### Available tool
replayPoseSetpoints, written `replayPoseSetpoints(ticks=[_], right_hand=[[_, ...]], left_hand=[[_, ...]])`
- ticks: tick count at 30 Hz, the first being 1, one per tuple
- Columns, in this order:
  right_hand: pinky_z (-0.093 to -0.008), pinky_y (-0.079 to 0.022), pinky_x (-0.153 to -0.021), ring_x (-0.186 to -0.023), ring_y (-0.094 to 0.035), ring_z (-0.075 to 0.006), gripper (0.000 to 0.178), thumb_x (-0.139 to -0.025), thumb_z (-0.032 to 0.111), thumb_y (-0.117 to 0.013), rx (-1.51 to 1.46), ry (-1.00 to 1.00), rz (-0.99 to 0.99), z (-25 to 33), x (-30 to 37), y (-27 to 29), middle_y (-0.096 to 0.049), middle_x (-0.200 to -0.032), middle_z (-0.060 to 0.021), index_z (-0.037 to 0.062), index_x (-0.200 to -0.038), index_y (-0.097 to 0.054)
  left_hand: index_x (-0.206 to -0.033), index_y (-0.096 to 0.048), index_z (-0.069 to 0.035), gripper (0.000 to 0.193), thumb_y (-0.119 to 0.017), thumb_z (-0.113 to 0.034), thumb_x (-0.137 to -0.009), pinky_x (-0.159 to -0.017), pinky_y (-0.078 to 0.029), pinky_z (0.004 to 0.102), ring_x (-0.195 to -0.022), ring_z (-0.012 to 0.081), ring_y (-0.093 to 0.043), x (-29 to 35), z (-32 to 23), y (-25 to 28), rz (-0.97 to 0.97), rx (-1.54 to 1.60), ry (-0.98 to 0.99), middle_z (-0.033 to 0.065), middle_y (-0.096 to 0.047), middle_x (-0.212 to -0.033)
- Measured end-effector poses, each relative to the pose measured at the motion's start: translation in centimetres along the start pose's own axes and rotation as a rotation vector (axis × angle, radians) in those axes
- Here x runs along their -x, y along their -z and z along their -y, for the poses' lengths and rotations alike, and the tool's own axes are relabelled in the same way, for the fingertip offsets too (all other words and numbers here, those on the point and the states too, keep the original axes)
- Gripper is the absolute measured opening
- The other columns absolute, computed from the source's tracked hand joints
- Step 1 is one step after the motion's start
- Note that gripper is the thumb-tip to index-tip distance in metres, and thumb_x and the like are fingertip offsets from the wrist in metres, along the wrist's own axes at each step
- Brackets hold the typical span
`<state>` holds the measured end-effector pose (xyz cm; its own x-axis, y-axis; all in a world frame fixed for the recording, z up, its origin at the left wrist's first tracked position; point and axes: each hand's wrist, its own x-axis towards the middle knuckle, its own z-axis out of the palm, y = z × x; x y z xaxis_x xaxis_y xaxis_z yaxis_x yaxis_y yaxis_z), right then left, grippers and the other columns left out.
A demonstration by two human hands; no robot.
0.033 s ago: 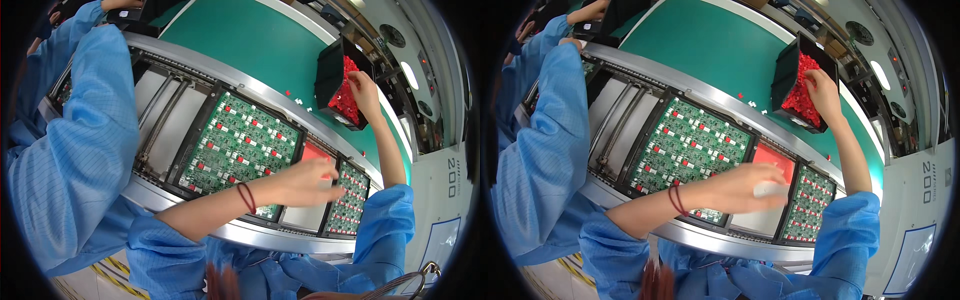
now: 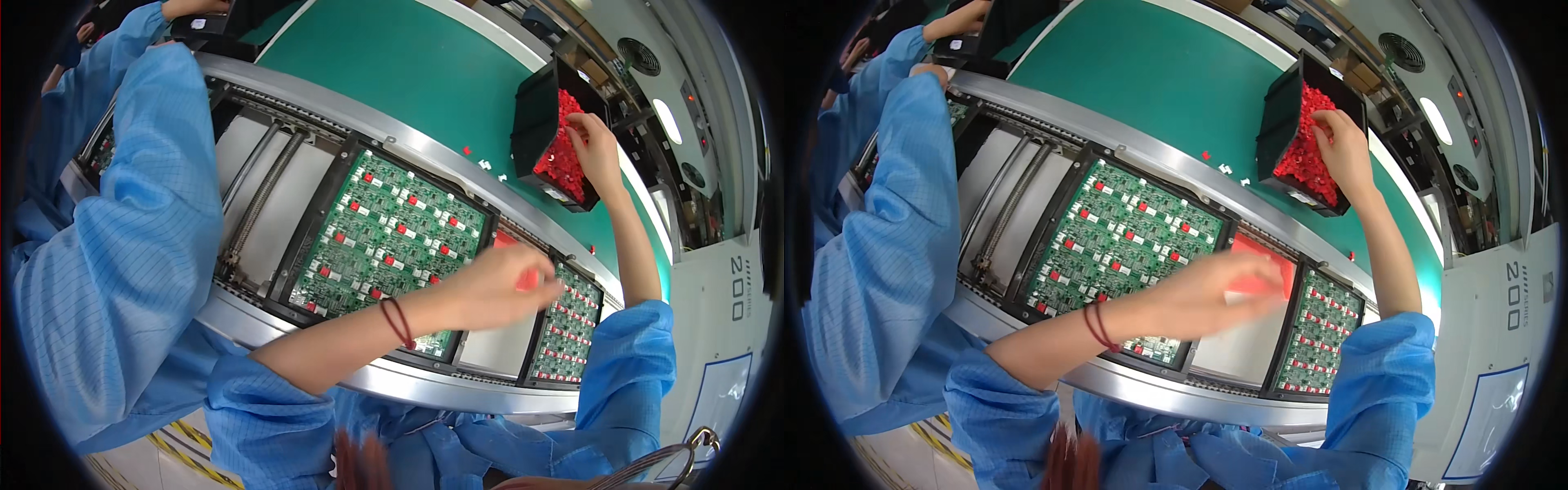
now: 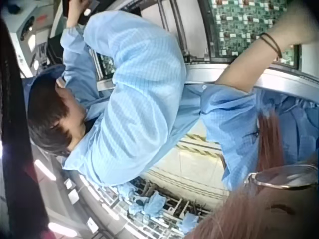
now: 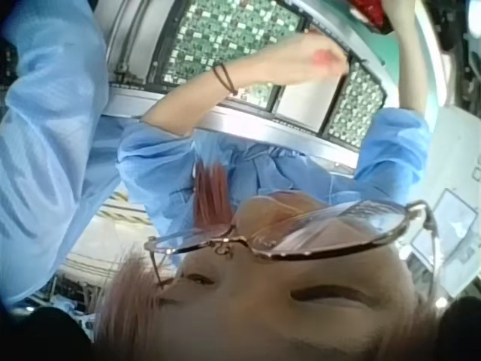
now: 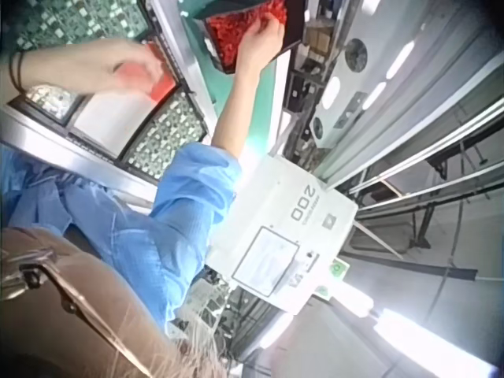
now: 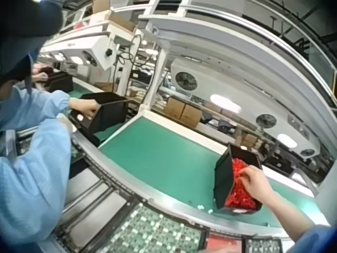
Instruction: Manually placing small electronic components into designated slots on printed circuit boards on an assembly line.
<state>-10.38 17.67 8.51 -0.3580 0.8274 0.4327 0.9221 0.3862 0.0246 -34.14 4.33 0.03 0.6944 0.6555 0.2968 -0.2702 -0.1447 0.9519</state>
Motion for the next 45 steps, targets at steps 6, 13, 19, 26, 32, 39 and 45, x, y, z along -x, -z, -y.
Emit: replayPoseSetpoints(ticks=[6, 13, 19, 26, 32, 39, 45], right_hand=[[-0.0249, -0.048, -0.07, -0.077, -0.061, -0.0135, 0.016, -0.078, 0.0, -0.06, -0.457, 0.012, 0.142, 8.1, 1.3, 1.0, -0.06, -0.089, -0.0076, -0.0011, -0.094, -0.059], [-0.0264, -0.046, -0.071, -0.078, -0.057, -0.0126, 0.016, -0.075, 0.005, -0.063, -0.681, 0.045, 0.56, 12.1, 1.8, -1.6, -0.061, -0.085, -0.0045, 0.0022, -0.091, -0.063], [-0.0248, -0.044, -0.074, -0.079, -0.055, -0.0103, 0.015, -0.078, 0.005, -0.061, -0.843, -0.064, 0.635, 11.2, 1.9, -2.2, -0.061, -0.087, -0.0027, 0.0027, -0.093, -0.063], [-0.0243, -0.044, -0.075, -0.082, -0.055, -0.0088, 0.017, -0.081, 0.008, -0.061, -0.916, -0.14, 0.631, 10.4, 2.3, -2.5, -0.061, -0.09, -0.0026, 0.0017, -0.097, -0.061], [-0.0251, -0.043, -0.071, -0.08, -0.058, -0.0098, 0.017, -0.082, 0.012, -0.058, -0.885, -0.069, 0.548, 10.1, 2.3, -2.6, -0.063, -0.085, -0.0023, 0.0046, -0.097, -0.061], [-0.0255, -0.043, -0.076, -0.084, -0.054, -0.01, 0.017, -0.082, 0.01, -0.059, -0.873, -0.084, 0.544, 10.3, 2.0, -2.6, -0.059, -0.095, -0.0036, 0.0014, -0.097, -0.058], [-0.0255, -0.044, -0.078, -0.087, -0.054, -0.0104, 0.018, -0.082, 0.008, -0.06, -0.849, -0.033, 0.493, 10.8, 1.8, -2.5, -0.058, -0.094, -0.0035, 0.0006, -0.098, -0.055]], left_hand=[[-0.119, -0.041, 0.005, 0.051, -0.031, -0.038, -0.094, -0.096, -0.038, 0.0351, -0.109, 0.0236, -0.049, -2.4, 1.0, 4.5, -0.613, 0.757, 0.193, 0.0158, -0.049, -0.116], [-0.11, -0.042, 0.003, 0.049, -0.022, -0.04, -0.095, -0.091, -0.044, 0.0365, -0.102, 0.0214, -0.053, -3.0, 1.5, 4.4, -0.476, 0.923, 0.292, 0.0121, -0.049, -0.106], [-0.108, -0.043, 0.001, 0.039, -0.025, -0.032, -0.096, -0.09, -0.045, 0.0341, -0.099, 0.0183, -0.053, -3.1, 2.5, 5.1, -0.481, 0.912, 0.307, 0.0091, -0.049, -0.106], [-0.112, -0.044, 0.003, 0.034, -0.032, -0.025, -0.096, -0.091, -0.045, 0.0327, -0.099, 0.0187, -0.054, -2.9, 2.8, 5.0, -0.441, 0.884, 0.258, 0.0107, -0.051, -0.107], [-0.109, -0.046, 0.004, 0.034, -0.032, -0.024, -0.095, -0.092, -0.044, 0.034, -0.097, 0.0196, -0.055, -3.2, 2.8, 5.3, -0.436, 0.9, 0.236, 0.0108, -0.052, -0.104], [-0.107, -0.048, 0.005, 0.036, -0.034, -0.026, -0.095, -0.092, -0.044, 0.0344, -0.096, 0.0201, -0.055, -3.3, 2.8, 5.8, -0.451, 0.857, 0.209, 0.0108, -0.052, -0.102], [-0.111, -0.045, 0.005, 0.039, -0.032, -0.029, -0.095, -0.092, -0.044, 0.0378, -0.097, 0.0232, -0.054, -3.2, 2.2, 6.3, -0.486, 0.89, 0.22, 0.0126, -0.05, -0.105]])
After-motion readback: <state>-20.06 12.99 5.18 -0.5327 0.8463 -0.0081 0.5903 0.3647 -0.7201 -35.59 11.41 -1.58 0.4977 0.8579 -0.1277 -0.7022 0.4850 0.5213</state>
